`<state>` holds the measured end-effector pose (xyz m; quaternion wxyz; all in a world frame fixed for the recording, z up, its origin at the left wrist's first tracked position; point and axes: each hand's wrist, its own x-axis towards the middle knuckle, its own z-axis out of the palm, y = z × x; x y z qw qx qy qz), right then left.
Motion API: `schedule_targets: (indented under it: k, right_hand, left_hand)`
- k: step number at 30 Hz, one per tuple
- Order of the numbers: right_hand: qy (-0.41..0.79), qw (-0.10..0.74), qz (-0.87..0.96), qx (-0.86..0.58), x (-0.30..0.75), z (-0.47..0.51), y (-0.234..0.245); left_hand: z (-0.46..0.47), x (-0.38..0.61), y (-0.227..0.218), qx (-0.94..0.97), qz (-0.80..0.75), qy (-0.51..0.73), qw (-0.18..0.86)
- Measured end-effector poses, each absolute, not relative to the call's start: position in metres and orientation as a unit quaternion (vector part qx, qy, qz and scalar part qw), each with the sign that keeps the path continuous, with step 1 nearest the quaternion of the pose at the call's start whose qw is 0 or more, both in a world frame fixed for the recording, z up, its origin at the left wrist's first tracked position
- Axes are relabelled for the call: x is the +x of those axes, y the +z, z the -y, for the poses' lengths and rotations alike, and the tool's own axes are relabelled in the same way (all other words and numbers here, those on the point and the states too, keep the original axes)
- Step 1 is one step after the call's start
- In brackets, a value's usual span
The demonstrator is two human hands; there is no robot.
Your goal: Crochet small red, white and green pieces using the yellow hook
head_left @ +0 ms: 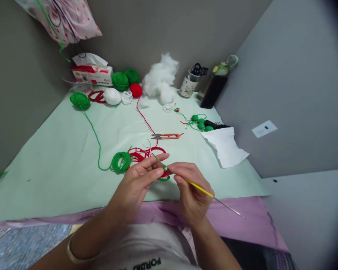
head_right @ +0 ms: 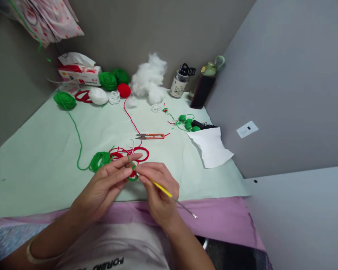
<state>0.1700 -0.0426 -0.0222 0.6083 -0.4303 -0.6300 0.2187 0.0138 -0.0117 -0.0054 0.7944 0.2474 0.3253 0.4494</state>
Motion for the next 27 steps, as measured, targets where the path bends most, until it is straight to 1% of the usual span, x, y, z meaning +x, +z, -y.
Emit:
schedule_targets:
  k: [7, 12, 14, 16, 18, 21, 23, 27]
  right_hand:
    - [0.276, 0.643, 0.575, -0.425, 0.172, 0.04, -0.017]
    - [0.421, 0.659, 0.468, -0.411, 0.175, 0.037, -0.013]
    - [0.484, 0.655, 0.428, -0.392, 0.175, 0.035, -0.014]
    - [0.518, 0.643, 0.425, -0.371, 0.173, 0.034, -0.016]
    - [0.501, 0.635, 0.46, -0.367, 0.17, 0.035, -0.019]
    - [0.404, 0.638, 0.528, -0.389, 0.167, 0.038, -0.021]
    - [0.36, 0.636, 0.554, -0.398, 0.166, 0.039, -0.021]
    - [0.375, 0.644, 0.549, -0.379, 0.165, 0.037, -0.02]
  left_hand:
    - [0.008, 0.005, -0.011, 0.286, -0.352, 0.431, 0.781]
    - [0.008, 0.002, -0.01, 0.316, -0.357, 0.414, 0.775]
    - [0.009, 0.002, -0.012, 0.339, -0.354, 0.411, 0.769]
    - [0.01, 0.003, -0.015, 0.368, -0.34, 0.416, 0.759]
    - [0.01, 0.003, -0.018, 0.388, -0.326, 0.424, 0.75]
    - [0.009, 0.004, -0.02, 0.404, -0.339, 0.437, 0.729]
    - [0.008, 0.004, -0.019, 0.412, -0.359, 0.444, 0.71]
    - [0.006, 0.003, -0.016, 0.409, -0.356, 0.447, 0.712]
